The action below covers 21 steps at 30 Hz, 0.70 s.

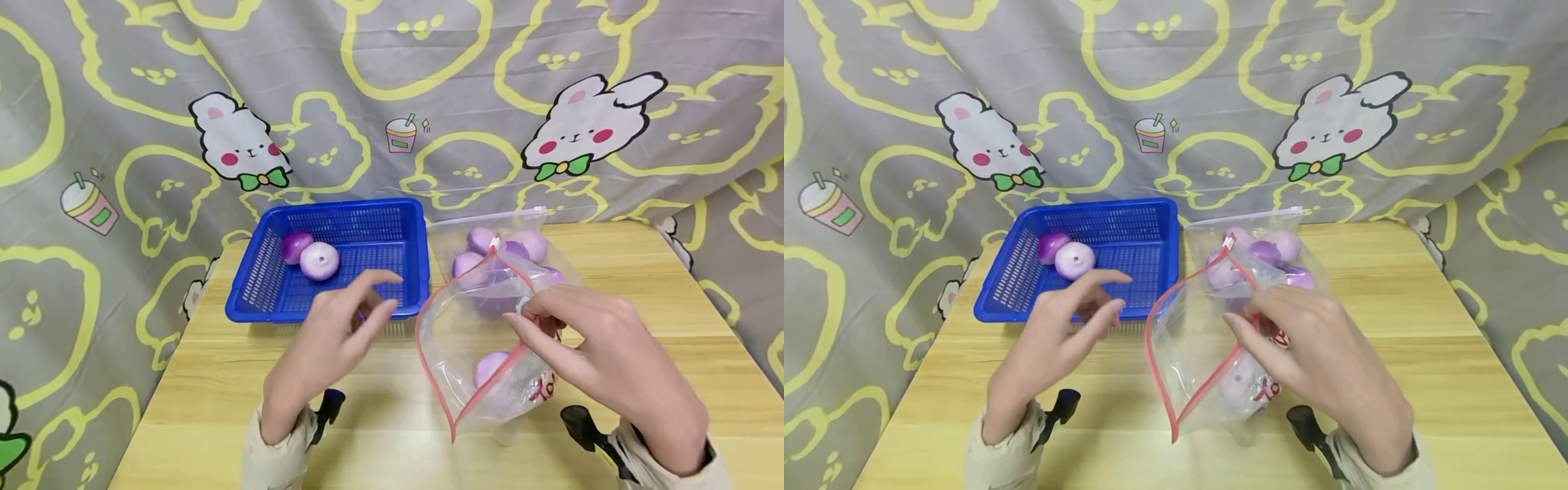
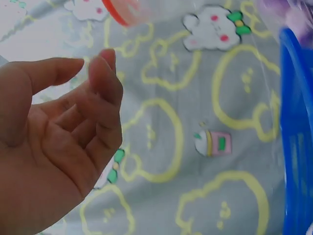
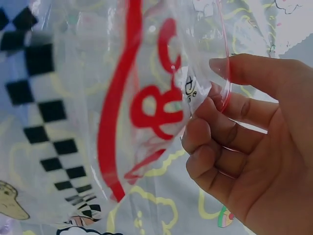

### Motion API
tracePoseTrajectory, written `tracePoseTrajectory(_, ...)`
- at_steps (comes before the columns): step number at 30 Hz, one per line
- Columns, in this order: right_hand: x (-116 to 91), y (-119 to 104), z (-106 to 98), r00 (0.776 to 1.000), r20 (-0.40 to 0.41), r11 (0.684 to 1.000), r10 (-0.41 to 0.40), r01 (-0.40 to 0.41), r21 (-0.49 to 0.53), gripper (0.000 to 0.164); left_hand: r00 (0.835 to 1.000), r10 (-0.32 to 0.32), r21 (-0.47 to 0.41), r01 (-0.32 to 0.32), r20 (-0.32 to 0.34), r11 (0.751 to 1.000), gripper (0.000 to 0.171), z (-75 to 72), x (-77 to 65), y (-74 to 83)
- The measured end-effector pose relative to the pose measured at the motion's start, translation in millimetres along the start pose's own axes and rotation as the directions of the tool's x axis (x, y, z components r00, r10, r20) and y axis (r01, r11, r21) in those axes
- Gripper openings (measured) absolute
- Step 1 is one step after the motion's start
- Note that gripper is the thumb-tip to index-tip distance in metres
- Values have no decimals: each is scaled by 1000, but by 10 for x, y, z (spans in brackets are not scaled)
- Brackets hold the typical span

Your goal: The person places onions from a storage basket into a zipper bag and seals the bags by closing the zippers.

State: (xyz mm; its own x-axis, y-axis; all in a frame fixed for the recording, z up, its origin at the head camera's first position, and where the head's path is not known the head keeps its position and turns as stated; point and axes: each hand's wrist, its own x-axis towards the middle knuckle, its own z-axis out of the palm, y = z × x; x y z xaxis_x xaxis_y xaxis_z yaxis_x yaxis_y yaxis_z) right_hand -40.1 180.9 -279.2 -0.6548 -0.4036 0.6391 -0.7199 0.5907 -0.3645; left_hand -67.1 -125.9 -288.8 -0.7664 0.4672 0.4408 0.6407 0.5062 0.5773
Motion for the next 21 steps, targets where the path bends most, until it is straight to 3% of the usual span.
tracePoseTrajectory(3,18,23,51,1000,-1,1000,-2,2,14,10,997,-49,27,51,-59,998,19,-36,24,-144)
tracePoseTrajectory(6,30,40,94,1000,0,1000,-9,9,21,19,990,-108,40,112,-88,993,18,-60,28,-304)
tracePoseTrajectory(10,43,46,129,1000,16,999,-13,12,33,13,980,-161,59,169,-118,984,18,-72,5,-523)
tracePoseTrajectory(14,54,47,160,999,33,999,-26,25,49,12,972,-182,85,196,-148,977,18,-80,-8,-724)
tracePoseTrajectory(21,70,21,243,997,47,995,-62,58,77,27,963,-166,129,196,-212,972,16,-88,-6,-1043)
